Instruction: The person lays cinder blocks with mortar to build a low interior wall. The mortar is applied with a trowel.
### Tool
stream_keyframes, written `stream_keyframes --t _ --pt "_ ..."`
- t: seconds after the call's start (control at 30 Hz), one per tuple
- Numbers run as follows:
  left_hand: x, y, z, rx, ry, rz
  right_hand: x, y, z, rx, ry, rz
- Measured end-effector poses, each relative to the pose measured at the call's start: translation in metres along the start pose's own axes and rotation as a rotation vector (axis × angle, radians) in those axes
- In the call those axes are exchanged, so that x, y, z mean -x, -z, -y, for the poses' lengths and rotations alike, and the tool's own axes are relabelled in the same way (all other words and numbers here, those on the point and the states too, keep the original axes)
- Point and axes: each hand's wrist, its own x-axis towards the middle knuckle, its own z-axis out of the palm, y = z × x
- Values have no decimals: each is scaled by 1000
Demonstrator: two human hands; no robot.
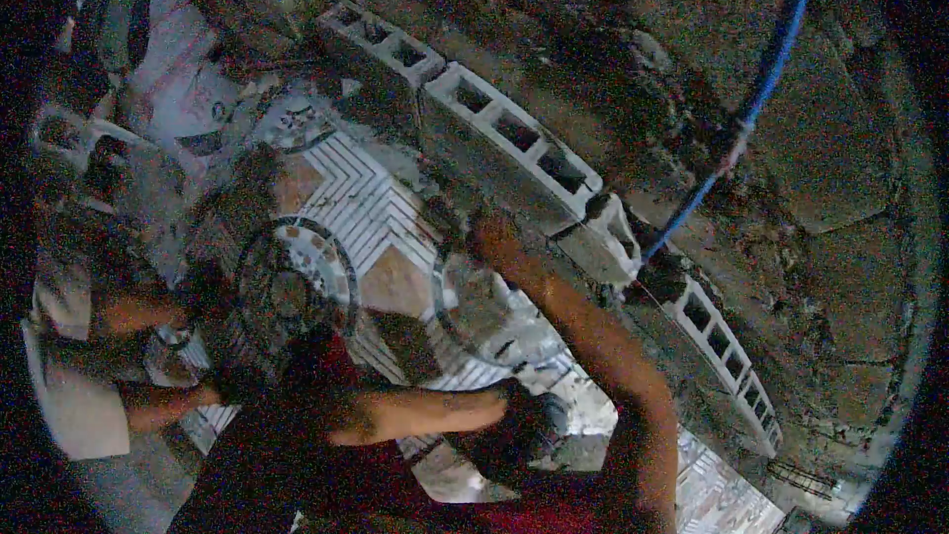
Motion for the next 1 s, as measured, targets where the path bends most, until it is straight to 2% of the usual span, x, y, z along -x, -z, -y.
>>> stream_keyframes --t 0.07,0.13,0.17,0.2,0.23,0.33,0.43,0.5,0.57,0.63,0.67,0.83,1.0 --pt "-3 4 26 -69 2 53 -61 -7 -8 388 182 133" --pt "14 18 47 -93 3 -24 -105 -46 -23 577 307 187" --pt "27 24 58 -105 7 -88 -123 -74 -30 1028 426 -3" --pt "40 29 64 -120 -4 -188 -128 -95 -31 1241 489 -92" --pt "23 -3 82 -65 -73 -347 -138 -109 -29 1452 541 -198" --pt "-8 -32 91 1 -106 -399 -182 -93 -27 646 391 196" --pt "-35 -34 92 36 -209 -455 -164 -60 -33 347 257 371" --pt "-40 -34 89 61 -275 -481 -132 -25 -40 281 213 455" --pt "-31 -30 100 707 -386 -683 -114 8 -44 251 174 553" --pt "-25 -24 108 219 -313 -779 -118 30 -44 252 155 624" --pt "-23 -20 108 111 -287 -725 -127 31 -42 250 157 620" --pt "-25 -11 89 14 -226 -482 -190 -32 -34 274 207 462" --pt "-31 -7 72 -54 -193 -388 -167 -32 -37 250 163 516"
